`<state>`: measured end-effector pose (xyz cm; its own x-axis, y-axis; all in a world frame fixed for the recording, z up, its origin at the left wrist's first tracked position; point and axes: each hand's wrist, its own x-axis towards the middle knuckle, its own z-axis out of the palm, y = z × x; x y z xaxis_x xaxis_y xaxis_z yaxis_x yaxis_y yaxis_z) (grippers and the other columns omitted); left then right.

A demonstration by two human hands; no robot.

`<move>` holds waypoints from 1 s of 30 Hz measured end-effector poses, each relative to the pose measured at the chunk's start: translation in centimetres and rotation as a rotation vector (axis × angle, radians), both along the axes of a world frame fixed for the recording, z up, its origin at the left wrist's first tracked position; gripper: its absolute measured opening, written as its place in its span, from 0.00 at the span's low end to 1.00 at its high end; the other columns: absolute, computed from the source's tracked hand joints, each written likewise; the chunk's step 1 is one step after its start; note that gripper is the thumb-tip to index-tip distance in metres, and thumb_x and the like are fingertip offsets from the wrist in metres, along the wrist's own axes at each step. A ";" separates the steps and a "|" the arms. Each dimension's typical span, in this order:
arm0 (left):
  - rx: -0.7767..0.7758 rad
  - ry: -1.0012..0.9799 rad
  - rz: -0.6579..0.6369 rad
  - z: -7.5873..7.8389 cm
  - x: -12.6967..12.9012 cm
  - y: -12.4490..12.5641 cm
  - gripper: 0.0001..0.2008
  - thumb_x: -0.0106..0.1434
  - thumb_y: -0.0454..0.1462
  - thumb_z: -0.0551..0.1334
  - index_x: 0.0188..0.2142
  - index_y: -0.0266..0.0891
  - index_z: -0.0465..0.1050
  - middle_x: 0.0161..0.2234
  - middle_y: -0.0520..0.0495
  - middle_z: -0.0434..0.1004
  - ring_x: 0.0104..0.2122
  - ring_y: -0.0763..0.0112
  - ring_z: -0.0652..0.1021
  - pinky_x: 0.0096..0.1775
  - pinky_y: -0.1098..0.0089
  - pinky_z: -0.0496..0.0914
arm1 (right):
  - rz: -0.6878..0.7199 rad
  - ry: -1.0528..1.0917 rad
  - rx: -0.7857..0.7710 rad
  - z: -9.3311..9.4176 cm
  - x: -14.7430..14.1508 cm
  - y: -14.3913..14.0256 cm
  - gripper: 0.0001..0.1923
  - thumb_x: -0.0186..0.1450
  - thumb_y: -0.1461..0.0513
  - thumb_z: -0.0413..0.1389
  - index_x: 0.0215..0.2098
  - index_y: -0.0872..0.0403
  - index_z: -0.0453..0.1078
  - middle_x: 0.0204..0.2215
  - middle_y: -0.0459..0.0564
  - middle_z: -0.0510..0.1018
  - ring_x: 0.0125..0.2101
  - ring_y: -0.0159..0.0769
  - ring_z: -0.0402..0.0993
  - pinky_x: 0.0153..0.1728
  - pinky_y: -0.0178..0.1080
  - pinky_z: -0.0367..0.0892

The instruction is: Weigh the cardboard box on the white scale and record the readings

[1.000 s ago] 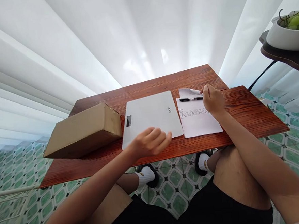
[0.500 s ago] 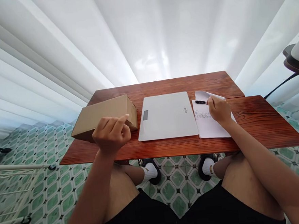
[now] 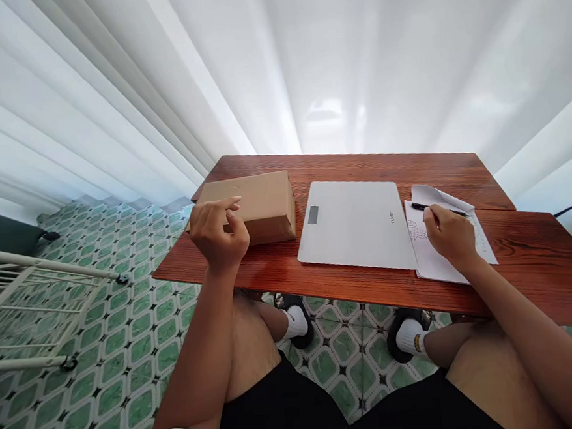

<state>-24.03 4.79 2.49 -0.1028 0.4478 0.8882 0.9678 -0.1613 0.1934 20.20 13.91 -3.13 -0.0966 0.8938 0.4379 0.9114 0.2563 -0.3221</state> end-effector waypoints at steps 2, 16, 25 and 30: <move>0.003 -0.089 0.036 0.2 -0.9 -0.3 0.15 0.62 0.31 0.55 0.43 0.42 0.77 0.36 0.45 0.80 0.40 0.56 0.77 0.50 0.56 0.68 | 0.016 -0.004 0.011 0.2 -0.3 -0.3 0.15 0.71 0.55 0.45 0.27 0.50 0.58 0.22 0.48 0.70 0.22 0.37 0.60 0.25 0.40 0.46; -0.012 -0.533 0.094 -0.3 -5.2 -0.5 0.20 0.57 0.30 0.54 0.48 0.41 0.72 0.48 0.46 0.78 0.52 0.60 0.74 0.54 0.60 0.68 | 0.262 0.182 -0.007 3.1 -7.1 -0.8 0.10 0.70 0.55 0.48 0.34 0.49 0.65 0.29 0.49 0.74 0.28 0.42 0.70 0.31 0.43 0.62; -0.104 -0.944 -0.053 -1.5 -7.5 -0.1 0.24 0.54 0.36 0.56 0.52 0.41 0.67 0.52 0.42 0.74 0.55 0.60 0.74 0.59 0.61 0.67 | 0.524 0.497 -0.272 5.0 -19.3 -2.0 0.24 0.71 0.49 0.46 0.59 0.52 0.64 0.52 0.59 0.75 0.51 0.49 0.73 0.46 0.52 0.72; -0.173 -1.028 -0.106 -2.2 -8.1 -0.2 0.24 0.56 0.39 0.58 0.54 0.42 0.67 0.53 0.42 0.73 0.56 0.58 0.73 0.60 0.58 0.66 | 0.533 0.556 -0.519 4.7 -23.0 -2.4 0.35 0.70 0.43 0.45 0.68 0.52 0.56 0.63 0.61 0.67 0.59 0.52 0.68 0.61 0.58 0.60</move>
